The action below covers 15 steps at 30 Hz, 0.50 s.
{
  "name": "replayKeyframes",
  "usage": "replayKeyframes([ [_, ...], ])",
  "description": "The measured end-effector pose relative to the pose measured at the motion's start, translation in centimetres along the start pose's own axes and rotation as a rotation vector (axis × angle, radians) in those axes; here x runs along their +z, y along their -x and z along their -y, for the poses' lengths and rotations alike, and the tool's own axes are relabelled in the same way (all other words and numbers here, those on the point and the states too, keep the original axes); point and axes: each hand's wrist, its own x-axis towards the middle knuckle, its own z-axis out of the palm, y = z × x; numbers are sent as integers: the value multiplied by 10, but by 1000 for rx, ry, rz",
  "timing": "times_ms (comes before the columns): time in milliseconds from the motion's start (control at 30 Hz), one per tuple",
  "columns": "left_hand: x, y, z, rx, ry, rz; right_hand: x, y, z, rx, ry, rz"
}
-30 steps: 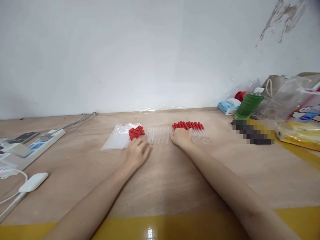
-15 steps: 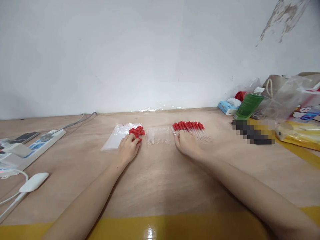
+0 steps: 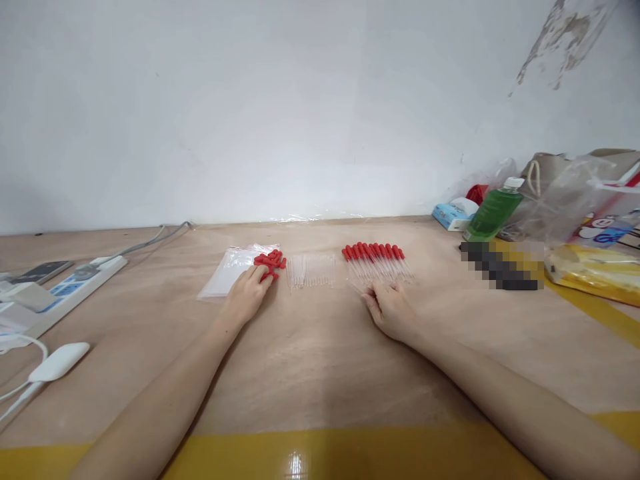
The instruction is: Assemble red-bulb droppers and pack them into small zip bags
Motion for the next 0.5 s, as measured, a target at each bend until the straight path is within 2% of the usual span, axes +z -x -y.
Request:
replayKeyframes([
  [267,9,4,0,-80,162,-89,2,2,-2,4,-6,-31],
  [400,5,4,5,22,164,-54,4,2,-3,-6,-3,-28],
  [500,1,2,6,33,126,-9,5,2,-2,-15,-7,-29],
])
